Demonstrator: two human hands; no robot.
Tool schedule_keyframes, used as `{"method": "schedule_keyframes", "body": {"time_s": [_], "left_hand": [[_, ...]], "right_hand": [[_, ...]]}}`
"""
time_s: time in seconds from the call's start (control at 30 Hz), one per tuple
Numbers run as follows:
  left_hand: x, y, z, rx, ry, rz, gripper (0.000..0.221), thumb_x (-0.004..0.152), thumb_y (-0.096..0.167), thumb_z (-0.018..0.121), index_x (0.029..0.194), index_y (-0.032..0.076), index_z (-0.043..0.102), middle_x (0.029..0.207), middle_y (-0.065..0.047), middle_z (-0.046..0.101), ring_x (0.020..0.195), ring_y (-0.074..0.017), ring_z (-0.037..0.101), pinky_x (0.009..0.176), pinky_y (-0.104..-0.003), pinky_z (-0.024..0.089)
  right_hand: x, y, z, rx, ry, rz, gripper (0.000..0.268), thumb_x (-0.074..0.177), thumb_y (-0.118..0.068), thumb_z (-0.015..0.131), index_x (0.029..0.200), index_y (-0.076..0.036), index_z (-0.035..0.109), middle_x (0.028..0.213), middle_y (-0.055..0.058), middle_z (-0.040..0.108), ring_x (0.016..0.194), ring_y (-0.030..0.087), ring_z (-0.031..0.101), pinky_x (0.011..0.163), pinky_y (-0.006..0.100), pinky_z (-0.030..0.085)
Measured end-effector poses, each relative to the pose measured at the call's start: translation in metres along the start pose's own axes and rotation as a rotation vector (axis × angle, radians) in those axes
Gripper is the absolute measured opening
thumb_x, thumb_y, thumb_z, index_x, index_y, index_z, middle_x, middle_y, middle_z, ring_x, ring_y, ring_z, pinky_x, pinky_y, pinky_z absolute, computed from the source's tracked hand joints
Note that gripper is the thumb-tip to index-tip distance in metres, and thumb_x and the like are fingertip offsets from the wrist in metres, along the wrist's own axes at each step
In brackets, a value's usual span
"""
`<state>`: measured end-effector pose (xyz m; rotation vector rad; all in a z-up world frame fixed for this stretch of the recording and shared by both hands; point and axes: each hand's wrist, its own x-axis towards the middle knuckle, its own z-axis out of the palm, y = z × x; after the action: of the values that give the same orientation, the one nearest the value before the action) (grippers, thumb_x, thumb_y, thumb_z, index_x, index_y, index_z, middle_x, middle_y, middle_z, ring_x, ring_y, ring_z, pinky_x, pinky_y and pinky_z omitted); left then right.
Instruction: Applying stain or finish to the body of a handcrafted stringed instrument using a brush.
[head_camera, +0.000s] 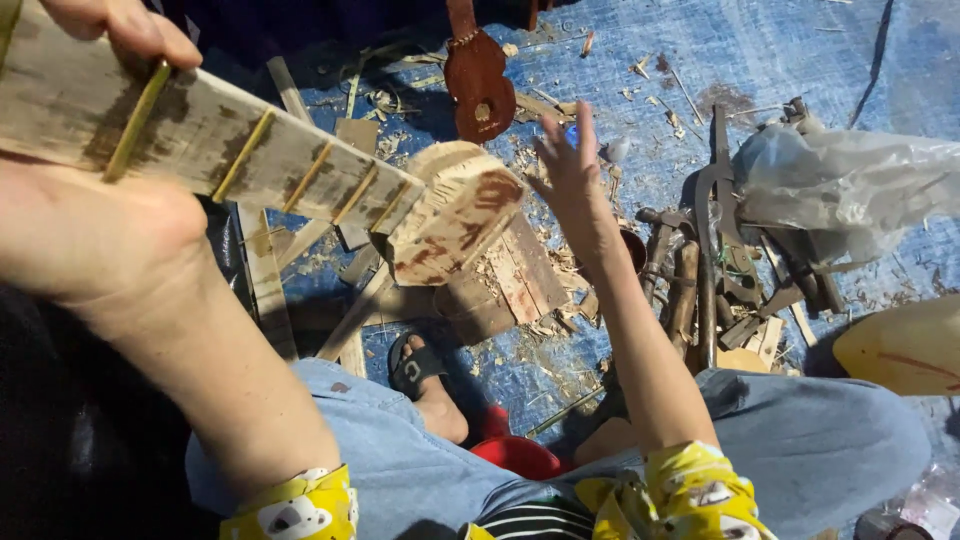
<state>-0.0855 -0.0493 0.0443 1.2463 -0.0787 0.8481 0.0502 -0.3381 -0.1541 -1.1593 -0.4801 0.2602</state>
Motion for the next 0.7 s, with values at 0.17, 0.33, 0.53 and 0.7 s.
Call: {"method": "schedule_keyframes", "body": {"time_s": [0.17, 0.33, 0.53, 0.7], "left_hand": [[-0.005, 0.005, -0.006, 0.086, -0.120, 0.068, 0.059, 0.082, 0.063, 0.057, 0.109, 0.010, 0.058, 0.103, -0.010, 0.052, 0.099, -0.0255, 0.056, 0.100, -0.035, 0.051], [0.000, 0.003, -0.016, 0.018, -0.056, 0.106, 0.054, 0.081, 0.057, 0.059, 0.106, 0.009, 0.059, 0.101, -0.010, 0.051, 0.099, -0.0247, 0.056, 0.097, -0.036, 0.050], [0.004, -0.005, -0.038, 0.093, -0.064, 0.164, 0.052, 0.088, 0.055, 0.050, 0.109, 0.009, 0.057, 0.108, -0.011, 0.053, 0.104, -0.0279, 0.055, 0.102, -0.039, 0.048], [0.007, -0.005, -0.057, 0.252, -0.063, 0.193, 0.060, 0.088, 0.064, 0.046, 0.109, 0.009, 0.056, 0.111, -0.007, 0.054, 0.106, -0.0253, 0.058, 0.104, -0.037, 0.047]], "right_hand": [[0.017, 0.050, -0.001, 0.393, -0.340, 0.139, 0.127, 0.064, -0.091, 0.063, 0.161, -0.036, 0.003, 0.166, 0.003, -0.034, 0.154, 0.049, -0.004, 0.121, 0.077, 0.016], [-0.018, 0.093, 0.019, 1.001, -0.404, 0.396, 0.132, 0.054, -0.058, 0.091, 0.154, -0.005, 0.024, 0.158, 0.027, 0.030, 0.149, 0.044, 0.030, 0.120, 0.072, 0.025], [-0.058, 0.119, 0.015, 0.733, -0.440, 0.626, 0.110, 0.079, -0.018, 0.083, 0.163, -0.012, 0.013, 0.119, 0.017, 0.066, 0.085, 0.022, 0.057, 0.069, 0.036, 0.046], [-0.080, 0.085, -0.012, 0.356, -0.198, 0.584, 0.034, 0.092, -0.033, 0.078, 0.110, -0.004, 0.078, 0.060, -0.007, 0.052, 0.046, 0.004, 0.031, 0.041, 0.014, 0.023]]}}
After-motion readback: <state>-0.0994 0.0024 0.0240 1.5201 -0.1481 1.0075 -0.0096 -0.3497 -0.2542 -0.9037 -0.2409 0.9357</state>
